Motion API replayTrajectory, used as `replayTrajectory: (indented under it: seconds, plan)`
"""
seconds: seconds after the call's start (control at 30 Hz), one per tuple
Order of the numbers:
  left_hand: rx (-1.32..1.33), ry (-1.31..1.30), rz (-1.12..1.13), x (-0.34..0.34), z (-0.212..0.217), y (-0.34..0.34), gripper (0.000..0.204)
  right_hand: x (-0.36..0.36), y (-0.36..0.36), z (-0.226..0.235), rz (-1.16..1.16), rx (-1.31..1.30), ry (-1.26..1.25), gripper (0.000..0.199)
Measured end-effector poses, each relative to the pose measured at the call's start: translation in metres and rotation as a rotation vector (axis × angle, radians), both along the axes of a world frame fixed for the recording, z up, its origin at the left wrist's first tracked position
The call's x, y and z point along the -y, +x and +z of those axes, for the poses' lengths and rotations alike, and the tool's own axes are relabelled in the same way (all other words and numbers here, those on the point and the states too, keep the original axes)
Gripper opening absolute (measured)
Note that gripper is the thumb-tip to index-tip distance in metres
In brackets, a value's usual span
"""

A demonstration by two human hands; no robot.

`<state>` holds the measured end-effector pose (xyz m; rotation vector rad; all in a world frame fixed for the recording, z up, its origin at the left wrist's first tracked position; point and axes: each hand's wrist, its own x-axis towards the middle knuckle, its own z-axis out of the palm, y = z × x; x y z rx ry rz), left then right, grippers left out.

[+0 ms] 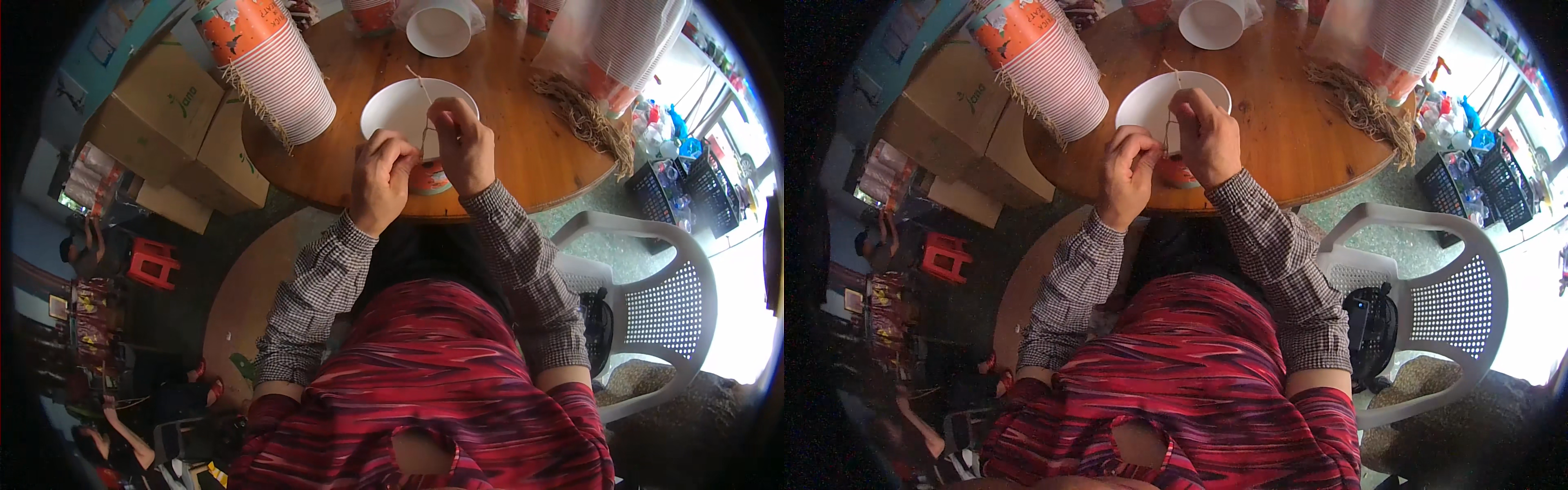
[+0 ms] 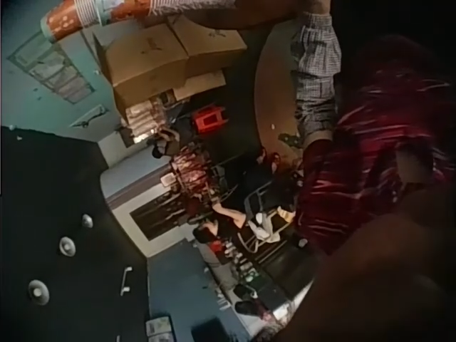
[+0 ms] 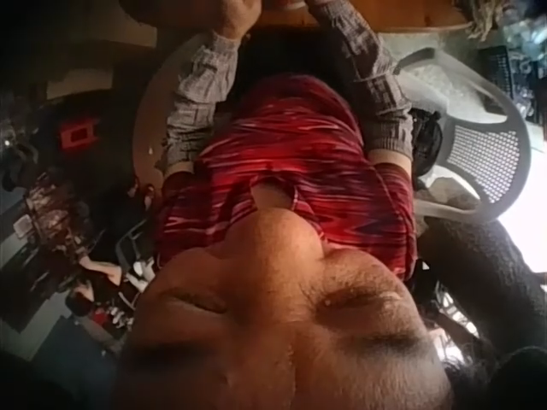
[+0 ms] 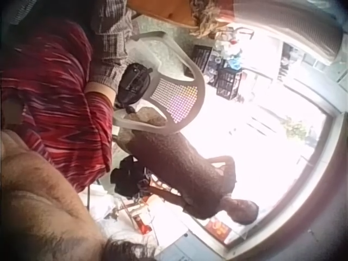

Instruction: Thread string handles through pre-punched holes in paper buckets and tie knots to secure them.

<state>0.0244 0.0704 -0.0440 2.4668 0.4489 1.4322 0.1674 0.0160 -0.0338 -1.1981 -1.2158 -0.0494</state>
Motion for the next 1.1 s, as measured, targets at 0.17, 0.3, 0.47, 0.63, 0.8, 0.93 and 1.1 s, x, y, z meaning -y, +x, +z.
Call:
replayTrajectory:
  seconds: [0.17, 0.3, 0.47, 0.63, 0.8, 0.93, 1.1]
  plan:
    - [0.178, -0.546, -0.263, 0.002, 0.011, -0.003, 0.017, 0.0, 0.007, -0.002, 0.065, 0.001, -0.037, 0.007]
    - [0.08, -0.611, -0.26, -0.006, 0.031, 0.009, 0.026, 0.001, 0.004, 0.002, 0.021, 0.177, -0.003, 0.006]
    - [0.018, -0.653, -0.252, -0.016, 0.031, 0.011, 0.023, 0.003, 0.007, 0.006, 0.054, 0.214, -0.037, 0.009]
    - [-0.034, -0.536, -0.273, -0.007, 0.035, 0.014, 0.019, 0.002, 0.008, 0.016, 0.146, 0.014, 0.001, 0.016]
    - [-0.016, -0.3, -0.156, -0.001, 0.037, 0.013, 0.015, -0.003, 0.002, 0.025, 0.108, -0.037, -0.052, 0.017]
    - [-0.011, -0.034, -0.099, -0.002, 0.03, 0.013, 0.013, -0.023, 0.025, 0.023, 0.023, -0.13, 0.193, 0.013]
    - [-0.042, 0.131, -0.024, -0.006, 0.006, 0.006, 0.011, -0.03, 0.078, 0.023, -0.106, -0.172, 0.256, 0.011]
